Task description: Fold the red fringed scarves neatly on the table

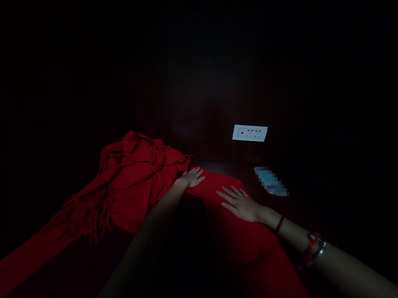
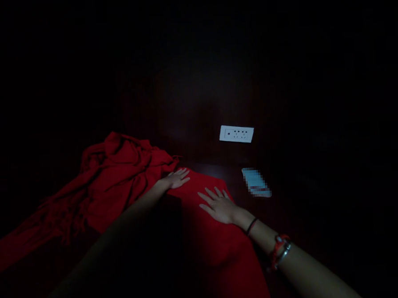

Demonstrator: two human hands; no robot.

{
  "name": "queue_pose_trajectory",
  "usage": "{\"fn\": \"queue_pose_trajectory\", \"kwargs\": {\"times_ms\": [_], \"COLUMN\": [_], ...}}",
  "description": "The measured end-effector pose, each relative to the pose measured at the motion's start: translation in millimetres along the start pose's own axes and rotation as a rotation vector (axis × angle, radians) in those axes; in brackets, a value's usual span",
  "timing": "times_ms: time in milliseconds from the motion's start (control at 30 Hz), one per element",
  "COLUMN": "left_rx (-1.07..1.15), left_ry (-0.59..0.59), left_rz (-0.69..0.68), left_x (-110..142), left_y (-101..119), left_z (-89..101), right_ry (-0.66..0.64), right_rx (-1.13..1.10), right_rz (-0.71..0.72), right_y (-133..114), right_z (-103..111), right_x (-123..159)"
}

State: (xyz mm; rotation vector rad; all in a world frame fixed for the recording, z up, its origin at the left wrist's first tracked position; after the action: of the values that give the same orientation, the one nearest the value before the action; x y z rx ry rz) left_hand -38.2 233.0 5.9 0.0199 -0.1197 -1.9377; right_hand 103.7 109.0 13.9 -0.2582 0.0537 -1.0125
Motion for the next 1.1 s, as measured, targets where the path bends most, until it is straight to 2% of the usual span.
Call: {"fn": "queue_pose_trajectory", "kwargs": {"times_ms": [133,200,300,333,400,467,533,600,700,833,933,1000,1100], "left_rx": [-0.049,-0.099,-0.121,-0.106,-0.067,-0.052,-0.059,-0.074,-0.104,-0.079,0.031,0.042,-0.017], "left_ry": [0.025,0.127,0.309,0.312,0.221,0.120,0.082,0.075,0.076,0.212,0.287,0.244,0.147], "left_rz": [0.007,-0.015,-0.138,-0.177,-0.216,-0.221,-0.213,-0.218,-0.223,-0.183,-0.228,-0.319,-0.382], "left_x": [8,19,42,49,59,64,66,65,64,79,101,116,129], "left_y": [2,8,28,33,38,37,33,30,32,46,67,83,94], "left_z": [0.6,11.5,28.0,27.8,17.5,4.4,-3.5,-6.7,-4.5,20.4,34.0,27.2,3.8], "right_ry": [-0.006,0.015,0.077,0.073,0.045,0.031,0.046,0.041,0.006,0.073,0.107,0.093,0.129], "right_rx": [-0.010,-0.041,-0.106,-0.120,-0.120,-0.099,-0.078,-0.067,-0.070,-0.051,-0.015,0.008,0.038], "right_rz": [0.032,0.014,-0.002,0.005,0.024,0.041,0.040,0.037,0.023,-0.009,-0.049,-0.069,-0.076], "right_y": [-3,-8,-20,-24,-32,-35,-36,-36,-37,-38,-34,-31,-29], "right_z": [10,23,36,35,24,10,0,-4,1,20,20,10,-1], "right_x": [13,19,31,35,42,46,47,47,49,56,62,64,67]}}
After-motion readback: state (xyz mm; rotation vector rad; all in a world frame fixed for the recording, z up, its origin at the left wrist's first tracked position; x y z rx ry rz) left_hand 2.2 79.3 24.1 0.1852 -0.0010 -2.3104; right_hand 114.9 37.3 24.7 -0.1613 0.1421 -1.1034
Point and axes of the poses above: each hand's wrist, its own x-axis away from the middle knuckle, its own z-axis out of the back of the hand, y = z × x, the point moved 8 cm from there along -x, towards the middle knuckle, and after that the axes turned 9 degrees about -x, right-handed, at the moved point
